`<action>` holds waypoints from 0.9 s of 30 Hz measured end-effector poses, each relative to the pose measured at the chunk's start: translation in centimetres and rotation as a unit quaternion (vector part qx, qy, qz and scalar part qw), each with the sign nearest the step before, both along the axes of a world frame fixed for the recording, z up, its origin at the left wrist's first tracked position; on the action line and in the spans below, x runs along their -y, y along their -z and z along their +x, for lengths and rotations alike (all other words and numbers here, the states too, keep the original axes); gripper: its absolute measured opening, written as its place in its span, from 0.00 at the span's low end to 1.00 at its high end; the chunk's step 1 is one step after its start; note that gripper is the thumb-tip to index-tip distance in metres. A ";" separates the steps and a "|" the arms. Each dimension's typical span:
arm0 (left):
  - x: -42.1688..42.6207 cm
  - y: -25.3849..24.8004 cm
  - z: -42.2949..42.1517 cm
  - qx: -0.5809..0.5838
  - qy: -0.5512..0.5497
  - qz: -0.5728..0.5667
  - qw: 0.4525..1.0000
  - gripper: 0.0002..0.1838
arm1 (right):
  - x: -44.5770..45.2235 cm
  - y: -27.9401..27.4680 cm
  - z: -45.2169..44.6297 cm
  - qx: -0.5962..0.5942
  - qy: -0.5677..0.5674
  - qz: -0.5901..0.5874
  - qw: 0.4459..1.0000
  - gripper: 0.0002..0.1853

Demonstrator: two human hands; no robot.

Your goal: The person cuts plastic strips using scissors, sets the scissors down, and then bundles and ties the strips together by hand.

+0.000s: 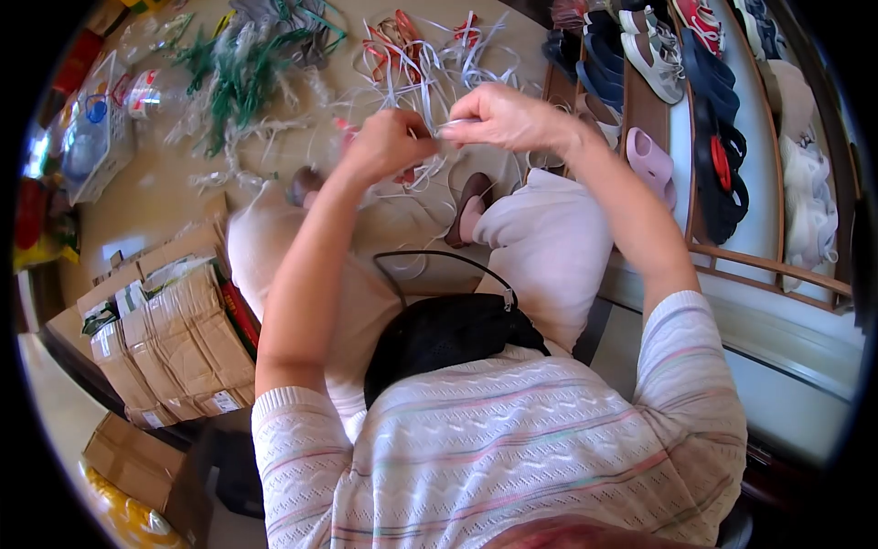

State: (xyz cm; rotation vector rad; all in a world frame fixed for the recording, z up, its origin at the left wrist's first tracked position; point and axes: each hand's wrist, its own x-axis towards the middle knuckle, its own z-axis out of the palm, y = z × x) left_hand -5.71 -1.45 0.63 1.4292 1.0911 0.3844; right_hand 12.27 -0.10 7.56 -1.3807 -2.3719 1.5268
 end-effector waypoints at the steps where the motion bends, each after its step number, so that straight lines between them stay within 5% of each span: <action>1: -0.2 -0.6 -0.1 0.024 -0.036 -0.034 0.998 0.07 | 1.1 0.4 -0.8 -0.021 0.039 0.034 0.998 0.17; 4: -1.0 0.4 -0.6 0.332 -0.139 -0.201 0.911 0.05 | 4.9 1.8 -2.2 -0.084 0.147 0.080 0.982 0.15; 9: -0.2 -0.7 -1.3 0.439 -0.046 -0.262 0.859 0.05 | 6.4 3.2 -0.9 -0.269 0.254 -0.148 0.917 0.11; 11: -0.2 -0.5 -1.1 0.471 -0.023 -0.274 0.838 0.07 | 5.5 2.8 1.0 -0.225 0.241 -0.227 0.916 0.11; 16: 0.1 -0.6 -1.1 0.478 0.080 -0.264 0.834 0.07 | 4.2 2.0 2.4 -0.188 0.164 -0.364 0.897 0.12; 18: 0.5 -0.8 -1.0 0.476 0.098 -0.260 0.835 0.08 | 2.7 1.2 2.9 -0.085 0.090 -0.247 0.961 0.15; 20: 0.5 -0.8 -1.1 0.452 0.122 -0.257 0.845 0.09 | 0.3 2.6 4.6 -0.163 0.064 -0.325 0.929 0.12; 21: 0.5 -0.8 -1.1 0.432 0.133 -0.252 0.856 0.09 | 0.2 1.7 3.7 -0.110 0.114 -0.277 0.948 0.10; 27: 0.3 -0.6 -0.5 0.237 0.110 -0.191 0.946 0.10 | -1.0 -1.7 1.0 0.066 -0.005 -0.133 0.989 0.09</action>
